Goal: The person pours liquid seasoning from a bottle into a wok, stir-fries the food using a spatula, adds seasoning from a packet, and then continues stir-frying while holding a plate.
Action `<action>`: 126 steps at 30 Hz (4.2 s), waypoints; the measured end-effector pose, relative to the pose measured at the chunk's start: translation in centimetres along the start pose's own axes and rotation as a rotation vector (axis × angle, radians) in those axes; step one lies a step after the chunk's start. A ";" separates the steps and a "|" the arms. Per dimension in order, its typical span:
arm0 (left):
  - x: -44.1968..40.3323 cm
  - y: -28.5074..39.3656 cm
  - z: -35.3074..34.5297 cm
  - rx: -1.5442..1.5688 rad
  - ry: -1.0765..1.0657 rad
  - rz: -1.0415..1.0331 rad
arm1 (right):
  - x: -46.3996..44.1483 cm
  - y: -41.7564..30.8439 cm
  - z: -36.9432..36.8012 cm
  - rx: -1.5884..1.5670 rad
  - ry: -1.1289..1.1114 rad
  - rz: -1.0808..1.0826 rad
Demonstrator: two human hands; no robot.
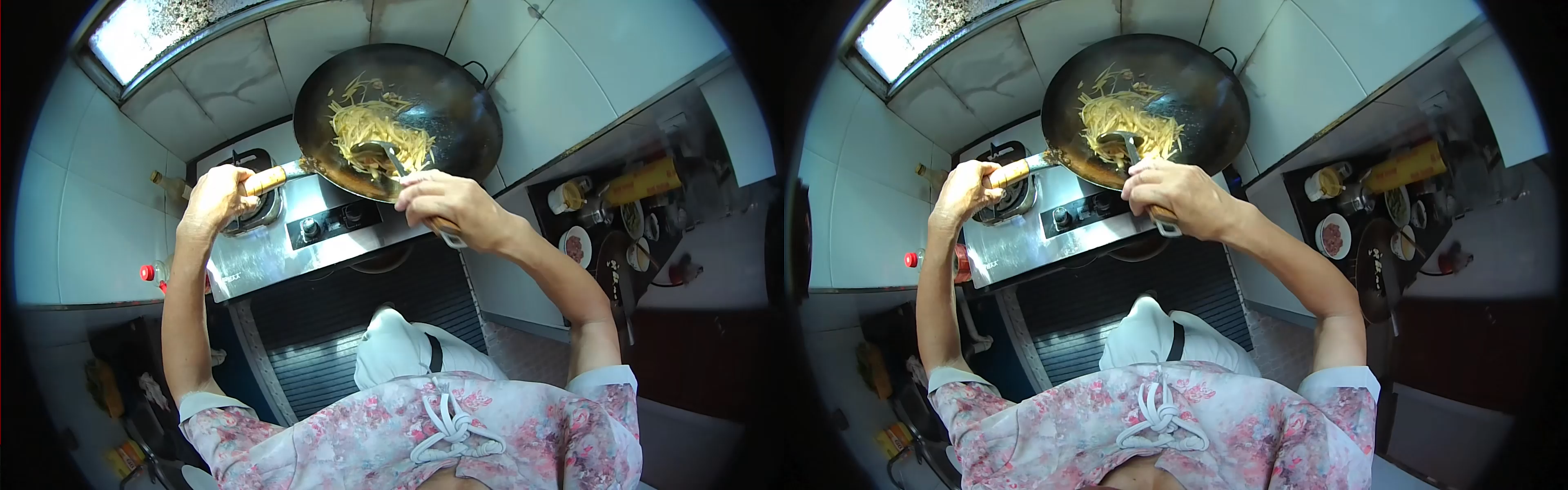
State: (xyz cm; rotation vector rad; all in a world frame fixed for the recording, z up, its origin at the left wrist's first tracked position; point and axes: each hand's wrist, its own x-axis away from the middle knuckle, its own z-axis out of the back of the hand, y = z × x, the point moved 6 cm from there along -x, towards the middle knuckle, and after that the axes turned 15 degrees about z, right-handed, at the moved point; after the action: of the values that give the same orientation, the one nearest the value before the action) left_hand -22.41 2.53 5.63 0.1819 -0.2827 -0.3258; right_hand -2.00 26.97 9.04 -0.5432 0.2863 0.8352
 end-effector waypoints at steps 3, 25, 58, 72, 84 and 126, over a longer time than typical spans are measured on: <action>-0.1 -0.4 -0.5 0.016 0.010 -0.002 | 0.5 3.6 -1.3 0.058 -0.078 -0.156; 0.1 -0.1 0.0 0.024 0.016 -0.010 | 2.3 5.1 -3.2 0.170 -0.078 -0.110; 0.2 0.0 -0.1 -0.029 -0.025 0.039 | 5.8 20.0 2.8 -0.433 1.049 -0.574; 0.5 0.2 0.2 -0.007 0.045 0.002 | 4.9 14.0 15.5 -0.010 0.487 -0.939; 0.5 0.2 0.0 -0.018 0.024 -0.014 | 3.5 16.2 9.4 -0.511 0.943 -0.712; 0.6 0.3 0.0 0.029 0.011 0.037 | 2.8 -0.7 5.4 -0.210 -0.212 0.011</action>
State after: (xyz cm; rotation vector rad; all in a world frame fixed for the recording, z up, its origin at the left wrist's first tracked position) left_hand -21.78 2.64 5.81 0.2068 -0.2798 -0.2842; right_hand 0.52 31.34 12.51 -0.6431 0.0072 0.9307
